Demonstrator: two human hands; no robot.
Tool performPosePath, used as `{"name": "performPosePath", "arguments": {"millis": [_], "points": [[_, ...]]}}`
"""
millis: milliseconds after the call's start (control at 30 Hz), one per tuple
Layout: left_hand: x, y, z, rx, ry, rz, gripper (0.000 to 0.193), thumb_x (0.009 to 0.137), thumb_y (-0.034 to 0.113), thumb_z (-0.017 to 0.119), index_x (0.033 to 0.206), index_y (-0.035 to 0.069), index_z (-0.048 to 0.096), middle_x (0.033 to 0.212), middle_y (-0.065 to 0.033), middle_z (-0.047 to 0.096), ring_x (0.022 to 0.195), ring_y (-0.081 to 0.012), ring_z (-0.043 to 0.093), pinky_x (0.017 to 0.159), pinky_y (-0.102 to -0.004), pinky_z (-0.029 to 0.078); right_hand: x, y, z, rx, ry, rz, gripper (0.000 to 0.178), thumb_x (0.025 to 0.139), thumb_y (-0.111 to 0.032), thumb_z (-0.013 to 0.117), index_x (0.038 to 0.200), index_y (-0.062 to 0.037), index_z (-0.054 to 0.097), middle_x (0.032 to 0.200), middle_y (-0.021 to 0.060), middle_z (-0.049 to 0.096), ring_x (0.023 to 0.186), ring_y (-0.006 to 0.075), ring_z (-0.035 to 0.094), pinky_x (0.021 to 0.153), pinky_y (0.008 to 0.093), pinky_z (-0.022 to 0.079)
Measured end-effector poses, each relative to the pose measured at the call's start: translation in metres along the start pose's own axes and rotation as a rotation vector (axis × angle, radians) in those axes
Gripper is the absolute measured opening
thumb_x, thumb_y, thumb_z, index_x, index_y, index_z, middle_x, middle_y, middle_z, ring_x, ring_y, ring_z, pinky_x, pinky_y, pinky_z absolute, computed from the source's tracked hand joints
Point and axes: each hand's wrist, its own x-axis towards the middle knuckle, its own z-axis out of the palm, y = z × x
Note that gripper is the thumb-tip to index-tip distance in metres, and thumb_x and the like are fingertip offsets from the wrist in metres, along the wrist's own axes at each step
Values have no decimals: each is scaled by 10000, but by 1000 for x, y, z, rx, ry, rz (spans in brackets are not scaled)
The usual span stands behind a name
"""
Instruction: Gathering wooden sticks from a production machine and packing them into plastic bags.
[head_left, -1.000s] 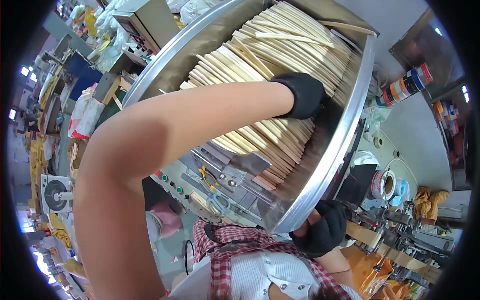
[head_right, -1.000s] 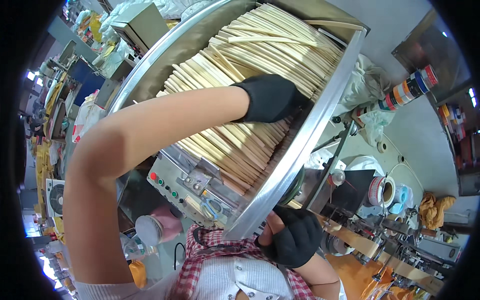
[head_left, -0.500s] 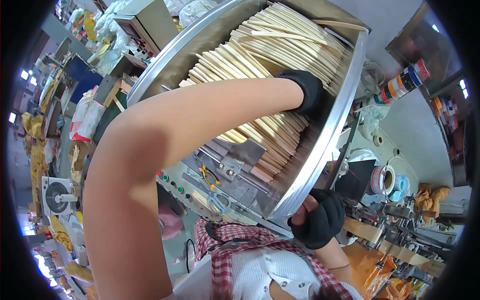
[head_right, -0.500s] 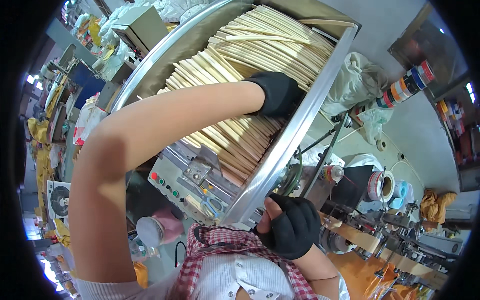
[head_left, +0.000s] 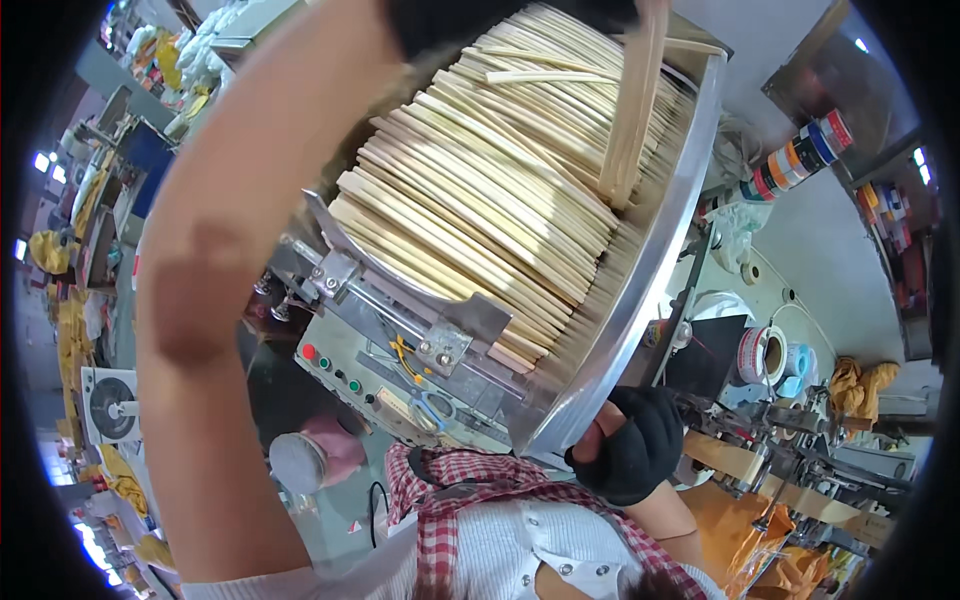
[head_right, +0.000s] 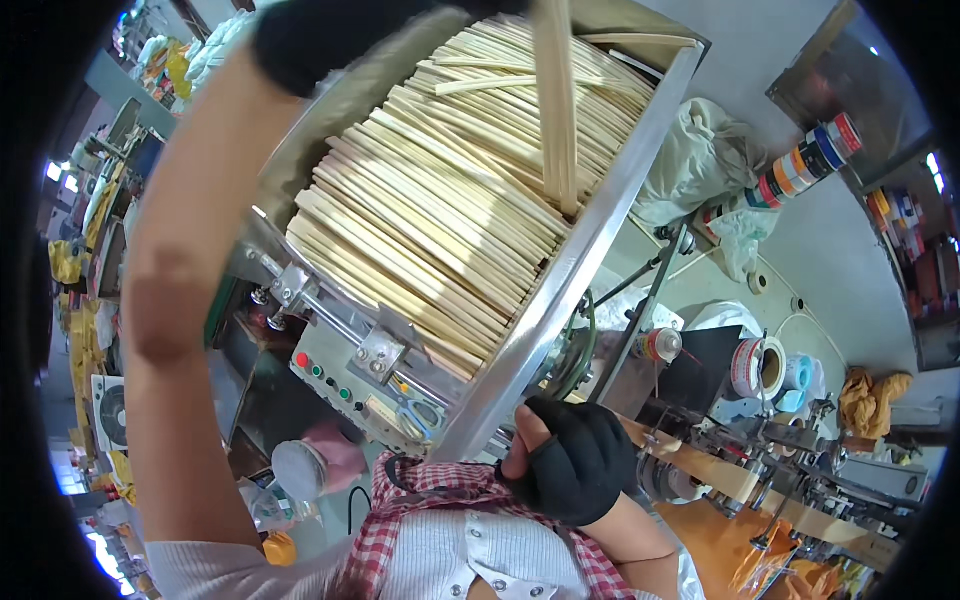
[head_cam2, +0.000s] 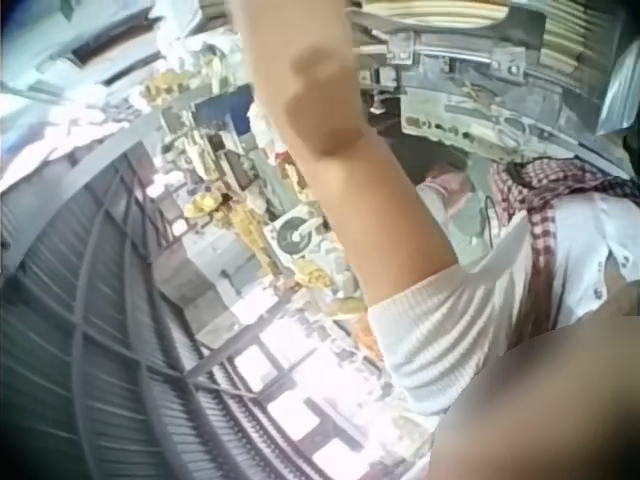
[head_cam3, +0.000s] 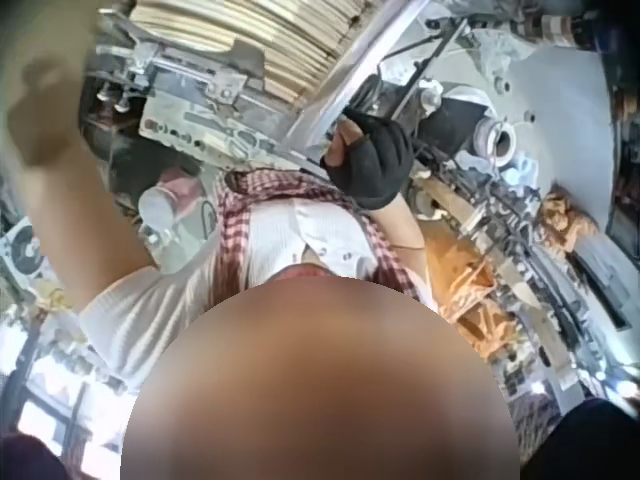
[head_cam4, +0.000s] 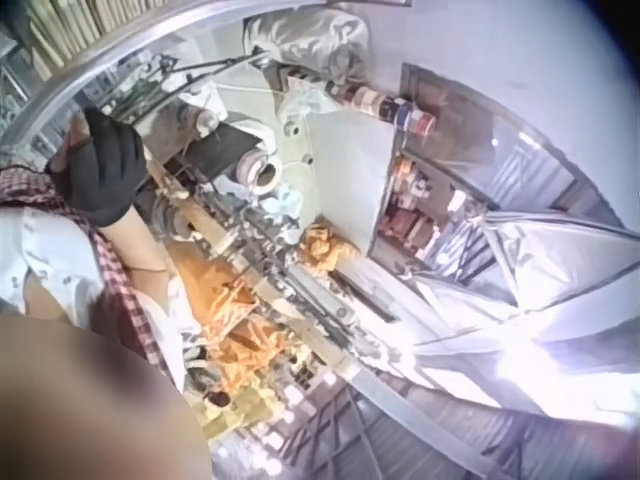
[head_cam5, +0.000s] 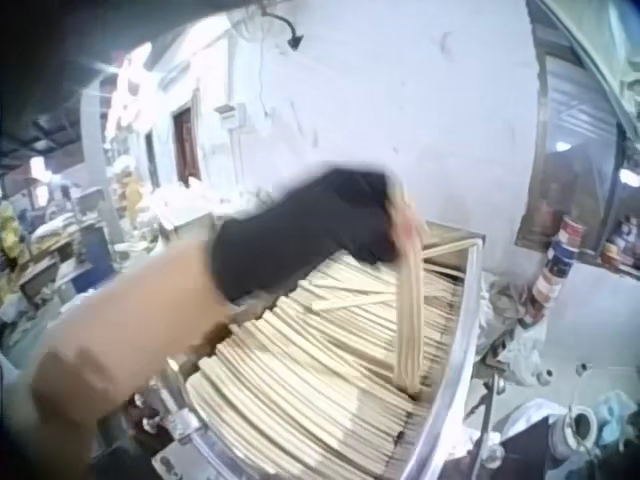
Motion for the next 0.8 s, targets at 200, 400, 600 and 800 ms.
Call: {"name": "performPosePath", "arguments": {"millis": [200, 400, 600, 800], "points": [[-10, 54, 18, 724, 301, -71, 309, 827, 151, 642, 1082, -20, 607, 998, -126, 653, 913, -213, 624, 830, -287, 485, -3, 6, 3, -8, -35, 8, 271, 802, -167, 611, 1022, -9, 621, 835, 87, 649, 651, 198, 608, 557, 295, 477], [-31, 6, 70, 1117, 276, 165, 202, 794, 187, 609, 933, 63, 688, 846, -128, 667, 849, -286, 648, 765, -385, 511, 4, -1, -4, 90, -24, -71, 287, 774, -172, 633, 1007, -5, 639, 851, 88, 656, 645, 192, 602, 557, 310, 471], [-42, -25, 105, 1010, -283, -323, 199, 810, 153, 548, 917, 84, 701, 893, -142, 665, 837, -324, 657, 776, -424, 527, 5, 0, -1, 125, -29, -80, 287, 776, -189, 645, 985, 7, 651, 853, 106, 660, 634, 200, 587, 553, 312, 465], [-35, -70, 107, 1209, -155, -167, 203, 801, 120, 552, 942, 74, 691, 891, -150, 663, 836, -310, 667, 702, -460, 538, 6, 1, -2, 125, -5, -35, 232, 831, -186, 595, 945, 6, 661, 820, 119, 654, 620, 204, 579, 517, 311, 449]]}}
